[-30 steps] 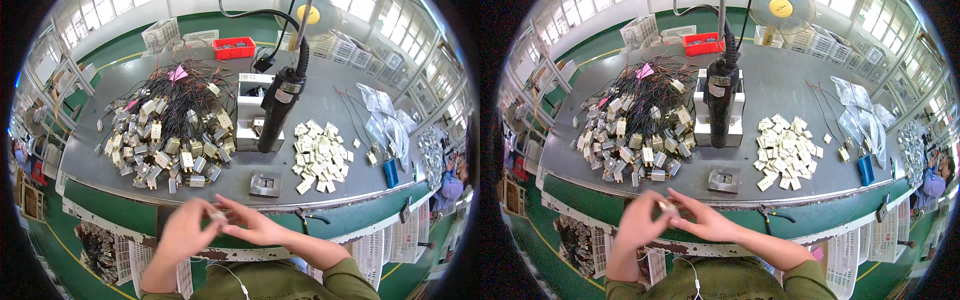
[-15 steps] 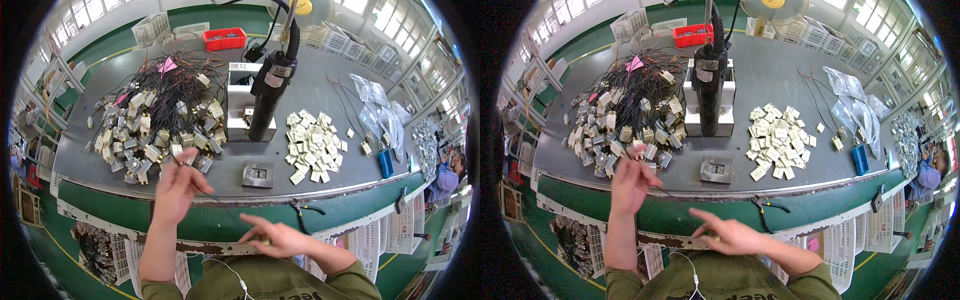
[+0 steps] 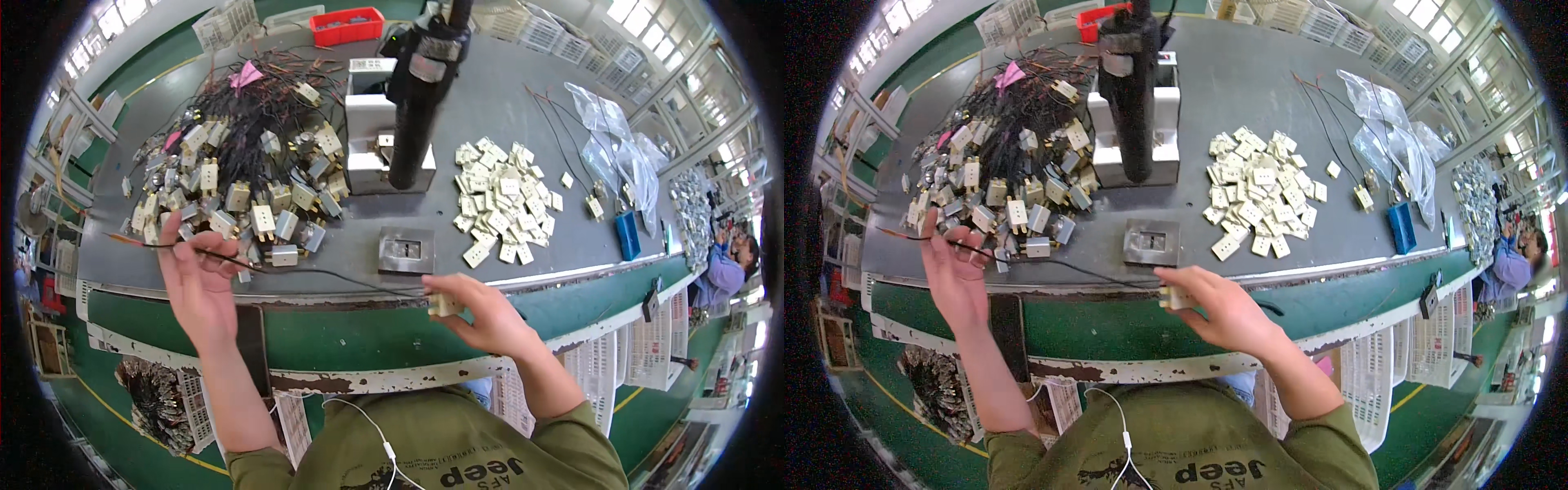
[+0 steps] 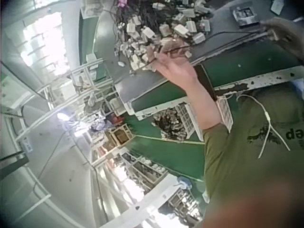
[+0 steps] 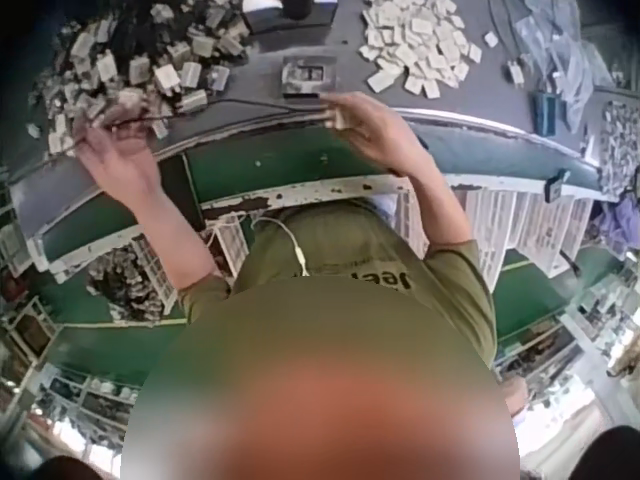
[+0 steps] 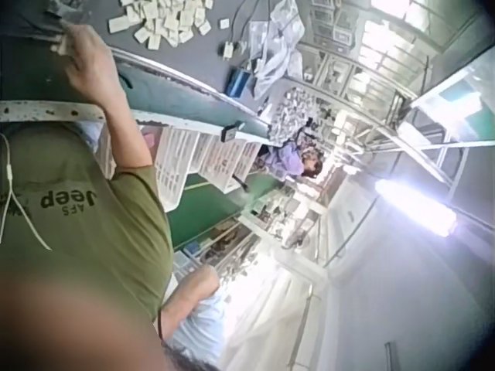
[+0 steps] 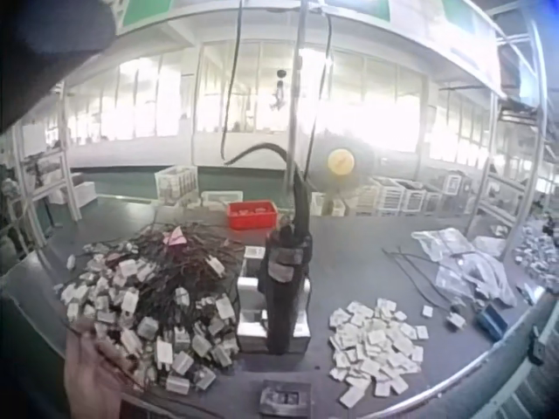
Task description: Attaching small white connectors to long wires on a factory assembly line.
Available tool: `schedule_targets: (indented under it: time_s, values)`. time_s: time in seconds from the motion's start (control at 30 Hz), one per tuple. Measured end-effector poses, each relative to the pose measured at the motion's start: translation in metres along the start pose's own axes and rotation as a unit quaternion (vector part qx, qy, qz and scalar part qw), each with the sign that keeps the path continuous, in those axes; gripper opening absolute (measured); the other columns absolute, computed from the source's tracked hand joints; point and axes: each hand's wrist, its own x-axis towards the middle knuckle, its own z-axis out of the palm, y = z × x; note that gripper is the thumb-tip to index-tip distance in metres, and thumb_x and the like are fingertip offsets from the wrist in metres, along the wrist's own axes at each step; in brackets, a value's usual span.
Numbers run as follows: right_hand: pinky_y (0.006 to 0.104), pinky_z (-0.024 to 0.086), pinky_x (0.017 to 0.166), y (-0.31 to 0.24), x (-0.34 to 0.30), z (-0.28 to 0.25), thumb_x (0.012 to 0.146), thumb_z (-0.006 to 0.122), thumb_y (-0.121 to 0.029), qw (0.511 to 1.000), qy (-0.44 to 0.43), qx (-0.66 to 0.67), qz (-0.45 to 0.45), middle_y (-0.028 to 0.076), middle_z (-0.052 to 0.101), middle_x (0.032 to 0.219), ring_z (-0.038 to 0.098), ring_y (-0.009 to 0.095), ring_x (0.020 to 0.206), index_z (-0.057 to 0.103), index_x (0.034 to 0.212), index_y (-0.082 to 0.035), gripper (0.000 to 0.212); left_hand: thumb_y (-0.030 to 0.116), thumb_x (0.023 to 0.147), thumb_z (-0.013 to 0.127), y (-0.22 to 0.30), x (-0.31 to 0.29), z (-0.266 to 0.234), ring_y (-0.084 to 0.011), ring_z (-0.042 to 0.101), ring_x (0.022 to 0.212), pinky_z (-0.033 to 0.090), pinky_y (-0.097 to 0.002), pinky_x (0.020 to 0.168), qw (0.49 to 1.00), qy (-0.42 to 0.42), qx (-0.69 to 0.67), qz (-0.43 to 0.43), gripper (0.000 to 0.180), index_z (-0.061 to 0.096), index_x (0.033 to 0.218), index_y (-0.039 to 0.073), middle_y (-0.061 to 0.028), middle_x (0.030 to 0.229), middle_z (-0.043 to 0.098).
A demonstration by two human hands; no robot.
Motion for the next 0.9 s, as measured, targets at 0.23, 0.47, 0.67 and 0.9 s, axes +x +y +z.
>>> schedule_targets:
  time_s: [0.23, 0.47, 0.67, 0.9]
  values:
    - [0.0338, 0.052, 0.075, -0.005, 0.013, 0.023, 0.071, 0.079, -0.004, 0.999, -0.001, 0.043, -0.006, 0.010, 0.065, 0.106, 0.065, 0.026, 0.092, 0.061, 0.118, -0.008, 0.050, 0.015, 0.087, 0.071, -0.034, -0.069, 0.050, -0.0268, 0.054, 0.121, 0.046, -0.0405, 0.100, 0.912, -0.350, 0.040, -0.210, 0.061, 0.036, 0.136, 0.003, -0.0160, 0.127, 0.055]
    - [0.0358, 0.053, 0.077, -0.019, 0.023, 0.025, 0.073, 0.077, -0.004, 0.997, 0.063, 0.025, -0.047, 0.010, 0.065, 0.104, 0.064, 0.028, 0.093, 0.063, 0.114, -0.006, 0.043, 0.002, 0.083, 0.072, -0.047, -0.085, 0.055, -0.0216, 0.058, 0.113, 0.048, -0.0352, 0.097, 0.922, -0.301, 0.135, -0.202, 0.055, 0.043, 0.130, 0.003, -0.0114, 0.122, 0.056]
    - [0.0374, 0.053, 0.077, -0.023, 0.027, 0.016, 0.073, 0.076, -0.004, 0.999, 0.005, 0.014, -0.035, 0.011, 0.064, 0.103, 0.064, 0.030, 0.093, 0.064, 0.112, -0.005, 0.041, 0.002, 0.084, 0.071, -0.037, -0.075, 0.057, -0.0218, 0.060, 0.108, 0.049, -0.0337, 0.094, 0.915, -0.330, 0.174, -0.157, 0.047, 0.049, 0.126, 0.002, -0.0112, 0.120, 0.057]
    - [0.0375, 0.053, 0.074, -0.019, 0.030, 0.023, 0.072, 0.076, -0.003, 0.997, 0.030, 0.009, -0.078, 0.010, 0.064, 0.099, 0.064, 0.030, 0.088, 0.064, 0.112, -0.006, 0.042, -0.001, 0.078, 0.074, -0.035, -0.069, 0.055, -0.0243, 0.062, 0.102, 0.052, -0.0325, 0.089, 0.906, -0.349, 0.226, -0.078, 0.044, 0.055, 0.117, 0.003, -0.0113, 0.115, 0.058]
